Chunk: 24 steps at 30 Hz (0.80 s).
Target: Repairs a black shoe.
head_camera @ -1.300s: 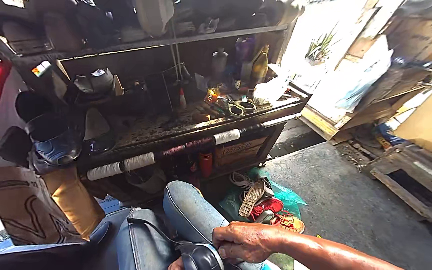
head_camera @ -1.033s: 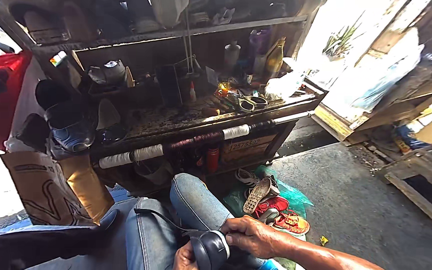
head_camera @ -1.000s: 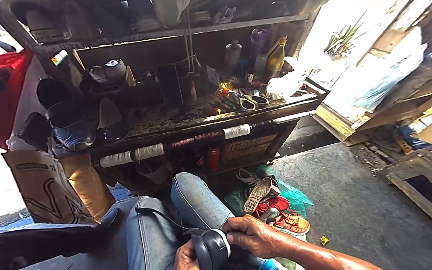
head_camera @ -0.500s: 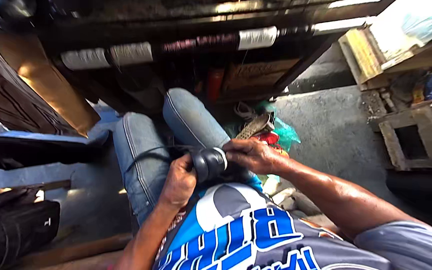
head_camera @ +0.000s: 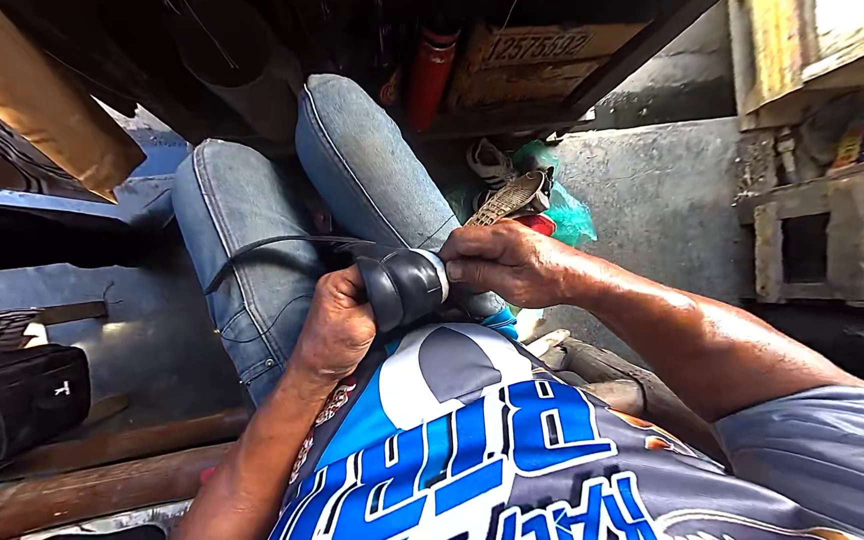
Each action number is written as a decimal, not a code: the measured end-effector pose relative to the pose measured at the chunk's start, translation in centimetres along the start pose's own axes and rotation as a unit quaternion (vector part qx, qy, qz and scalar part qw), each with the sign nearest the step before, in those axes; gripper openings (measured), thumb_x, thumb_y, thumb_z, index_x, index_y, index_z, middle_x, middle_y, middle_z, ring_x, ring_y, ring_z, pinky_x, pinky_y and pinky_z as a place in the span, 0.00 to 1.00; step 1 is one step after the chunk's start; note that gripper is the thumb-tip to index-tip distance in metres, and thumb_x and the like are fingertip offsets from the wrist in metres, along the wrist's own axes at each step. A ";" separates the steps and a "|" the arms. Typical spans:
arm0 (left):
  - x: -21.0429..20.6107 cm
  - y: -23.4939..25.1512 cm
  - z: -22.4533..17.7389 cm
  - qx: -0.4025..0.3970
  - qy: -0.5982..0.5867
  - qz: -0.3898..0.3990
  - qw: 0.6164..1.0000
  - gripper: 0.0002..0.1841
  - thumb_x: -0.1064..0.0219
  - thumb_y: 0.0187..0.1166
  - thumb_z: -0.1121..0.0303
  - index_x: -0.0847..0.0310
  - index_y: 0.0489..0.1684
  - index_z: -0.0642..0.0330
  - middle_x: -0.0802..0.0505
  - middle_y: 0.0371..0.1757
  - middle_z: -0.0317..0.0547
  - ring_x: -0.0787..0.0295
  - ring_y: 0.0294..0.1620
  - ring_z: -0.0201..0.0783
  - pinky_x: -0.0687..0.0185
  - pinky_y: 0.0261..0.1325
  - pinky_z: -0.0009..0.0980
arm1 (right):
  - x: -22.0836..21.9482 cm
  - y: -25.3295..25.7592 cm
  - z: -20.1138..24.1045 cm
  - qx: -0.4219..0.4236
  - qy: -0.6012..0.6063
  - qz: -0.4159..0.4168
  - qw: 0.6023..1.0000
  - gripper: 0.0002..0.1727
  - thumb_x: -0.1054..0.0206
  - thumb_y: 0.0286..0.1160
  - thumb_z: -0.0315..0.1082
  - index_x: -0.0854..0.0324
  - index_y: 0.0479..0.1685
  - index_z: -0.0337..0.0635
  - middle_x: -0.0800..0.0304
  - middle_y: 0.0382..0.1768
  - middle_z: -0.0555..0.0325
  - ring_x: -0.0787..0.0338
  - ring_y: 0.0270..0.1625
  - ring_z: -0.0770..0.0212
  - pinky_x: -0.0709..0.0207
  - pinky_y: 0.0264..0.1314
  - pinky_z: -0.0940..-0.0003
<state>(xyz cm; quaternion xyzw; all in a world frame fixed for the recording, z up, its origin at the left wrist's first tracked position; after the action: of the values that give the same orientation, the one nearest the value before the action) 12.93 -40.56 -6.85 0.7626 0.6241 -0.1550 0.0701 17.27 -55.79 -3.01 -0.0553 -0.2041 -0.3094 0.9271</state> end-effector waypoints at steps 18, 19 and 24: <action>0.2 0.4 -0.3 -0.008 0.000 -0.023 1.000 0.12 0.33 0.74 0.82 0.11 0.48 0.57 0.06 0.43 0.38 0.08 0.45 0.31 0.09 0.52 0.32 | 6.2 -7.2 -9.8 -0.182 0.101 -0.339 0.918 0.11 0.45 0.90 0.33 0.18 0.51 0.40 0.25 0.23 0.68 0.31 0.17 0.75 0.34 0.19 0.79; 0.8 0.3 -0.6 -0.022 -0.013 -0.040 0.999 0.10 0.33 0.75 0.80 0.10 0.46 0.55 0.05 0.42 0.36 0.08 0.44 0.30 0.10 0.52 0.31 | 5.7 -6.8 -9.4 -0.175 0.155 -0.324 0.917 0.11 0.47 0.91 0.34 0.19 0.51 0.41 0.27 0.20 0.69 0.31 0.15 0.73 0.33 0.16 0.78; 3.6 -0.6 -3.1 -0.075 0.082 -0.122 0.986 0.10 0.35 0.77 0.78 0.09 0.41 0.51 0.05 0.38 0.30 0.08 0.41 0.26 0.10 0.49 0.28 | 2.1 -3.6 -4.4 -0.081 0.407 -0.197 0.888 0.16 0.53 0.93 0.39 0.21 0.58 0.45 0.31 0.16 0.70 0.30 0.13 0.74 0.31 0.14 0.78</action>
<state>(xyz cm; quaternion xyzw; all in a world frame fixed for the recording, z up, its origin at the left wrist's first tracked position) 13.44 -36.16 -5.04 0.6837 0.7257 -0.0514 0.0564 18.19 -60.87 -6.25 0.0417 0.2099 -0.4964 0.8413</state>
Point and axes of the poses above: each hand's wrist, its own y-axis towards the middle knuckle, its own x-axis out of the back of the hand, z = x × y, the point moved 9 cm from there along y, towards the middle knuckle
